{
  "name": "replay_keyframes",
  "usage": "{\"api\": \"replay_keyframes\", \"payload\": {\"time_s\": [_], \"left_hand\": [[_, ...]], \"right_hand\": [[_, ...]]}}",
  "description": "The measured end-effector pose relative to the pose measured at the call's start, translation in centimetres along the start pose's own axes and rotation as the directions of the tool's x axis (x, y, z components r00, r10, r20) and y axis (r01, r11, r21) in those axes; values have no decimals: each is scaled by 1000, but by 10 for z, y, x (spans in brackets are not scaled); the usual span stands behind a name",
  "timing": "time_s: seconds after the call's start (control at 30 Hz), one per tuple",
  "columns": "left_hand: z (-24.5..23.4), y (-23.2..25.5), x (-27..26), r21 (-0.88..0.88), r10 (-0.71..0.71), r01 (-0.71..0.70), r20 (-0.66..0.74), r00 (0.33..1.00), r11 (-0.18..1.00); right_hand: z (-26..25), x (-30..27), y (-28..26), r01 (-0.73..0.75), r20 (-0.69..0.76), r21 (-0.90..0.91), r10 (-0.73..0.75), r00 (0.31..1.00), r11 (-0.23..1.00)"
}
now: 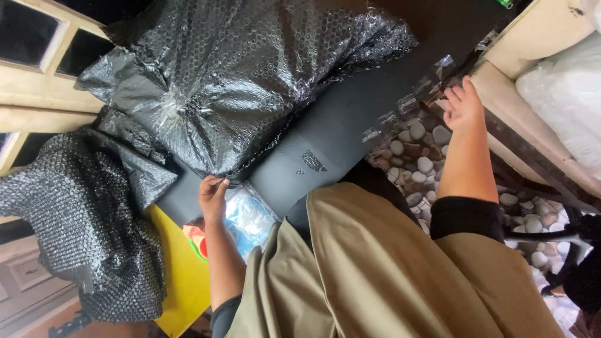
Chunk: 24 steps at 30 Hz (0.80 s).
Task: Wrapping an item in black bubble wrap and securing it with packing tape using a handheld dispenser.
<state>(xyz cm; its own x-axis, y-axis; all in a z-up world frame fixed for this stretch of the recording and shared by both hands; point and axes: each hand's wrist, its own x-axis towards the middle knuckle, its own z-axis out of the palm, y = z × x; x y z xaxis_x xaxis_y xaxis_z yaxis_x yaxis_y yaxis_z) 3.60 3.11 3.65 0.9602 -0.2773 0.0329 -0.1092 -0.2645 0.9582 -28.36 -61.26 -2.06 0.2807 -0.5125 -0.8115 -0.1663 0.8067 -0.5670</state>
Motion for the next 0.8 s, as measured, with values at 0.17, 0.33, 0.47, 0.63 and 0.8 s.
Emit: {"api": "replay_keyframes", "payload": {"time_s": [0.17,0.33,0.47,0.63,0.8], "left_hand": [[1,17,-2,11,-101,101,-16,995,995],[-1,-2,-2,-95,-138,137,-5,990,986],[1,-10,-2,-140,-112,108,-19,994,984],[11,-17,-1,-38,86,-90,-110,990,995],[12,-21,1,17,119,-118,-84,989,993]], "right_hand": [[-11,55,2,218,-215,-231,-268,939,948],[30,-11,-19,700,167,-711,-947,272,76],[130,-152,-39,615,622,-675,-762,178,-407],[255,-259,3,955,951,-173,-294,98,-239],[338,-280,91,989,986,112,136,-98,-99]]}}
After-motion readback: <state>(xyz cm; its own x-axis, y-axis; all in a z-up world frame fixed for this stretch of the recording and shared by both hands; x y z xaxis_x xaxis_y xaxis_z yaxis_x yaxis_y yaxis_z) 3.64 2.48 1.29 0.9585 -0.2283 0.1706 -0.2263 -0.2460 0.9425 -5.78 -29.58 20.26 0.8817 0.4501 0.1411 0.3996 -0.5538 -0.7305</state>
